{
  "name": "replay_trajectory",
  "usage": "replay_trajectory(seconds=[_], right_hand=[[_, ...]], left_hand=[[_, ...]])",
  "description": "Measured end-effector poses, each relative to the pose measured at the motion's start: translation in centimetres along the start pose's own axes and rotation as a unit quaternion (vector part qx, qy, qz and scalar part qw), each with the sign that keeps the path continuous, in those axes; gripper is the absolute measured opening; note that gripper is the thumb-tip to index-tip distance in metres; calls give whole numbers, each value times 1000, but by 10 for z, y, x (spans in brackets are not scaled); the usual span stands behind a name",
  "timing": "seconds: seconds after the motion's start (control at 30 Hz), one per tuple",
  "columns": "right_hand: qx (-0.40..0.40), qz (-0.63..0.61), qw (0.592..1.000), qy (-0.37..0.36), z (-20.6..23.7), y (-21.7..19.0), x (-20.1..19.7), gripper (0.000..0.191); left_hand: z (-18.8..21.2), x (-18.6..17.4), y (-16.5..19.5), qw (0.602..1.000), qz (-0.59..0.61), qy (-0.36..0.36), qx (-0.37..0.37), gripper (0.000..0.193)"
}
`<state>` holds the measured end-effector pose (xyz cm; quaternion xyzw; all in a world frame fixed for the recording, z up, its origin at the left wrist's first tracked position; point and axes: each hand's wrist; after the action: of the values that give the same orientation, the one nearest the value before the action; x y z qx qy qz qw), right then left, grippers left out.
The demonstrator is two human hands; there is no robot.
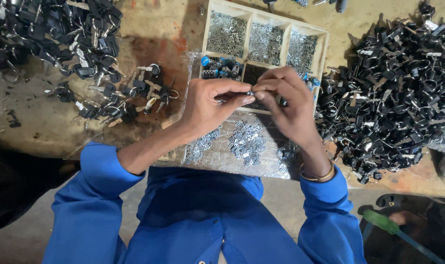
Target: The person sits at a workbench covered with piles of keys and a compartment tray of small parts, and assembles lock cylinders by hand. They pick up a cylinder body, insert small pins and springs into it one at a time from the tray, and place finished cylinders back into the tray compartments.
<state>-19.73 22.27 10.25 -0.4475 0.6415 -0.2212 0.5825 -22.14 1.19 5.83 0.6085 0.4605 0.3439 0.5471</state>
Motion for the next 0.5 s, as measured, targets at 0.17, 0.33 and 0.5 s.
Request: replay_trajectory(seconds=[0.17, 0.33, 0.5], right_hand=[[-41, 333, 940, 57, -2, 3, -4, 11], [-31, 375, 926, -24, -1, 11, 2, 11], [-8, 289, 957, 21, -2, 10, -6, 9]], left_hand=[[-1, 0, 0, 1000, 0, 13, 27, 19], [-2, 0, 2, 999, -2, 18, 50, 19], [-3, 0, 4, 999, -11, 17, 41, 19]])
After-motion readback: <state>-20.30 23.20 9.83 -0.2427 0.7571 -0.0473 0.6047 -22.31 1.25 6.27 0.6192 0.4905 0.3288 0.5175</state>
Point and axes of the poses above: each hand's wrist, its own z-axis away from the middle knuckle, its own x-axis out of the palm, y = z × x, and after that the axes turned 3 degrees about -z, right-handed
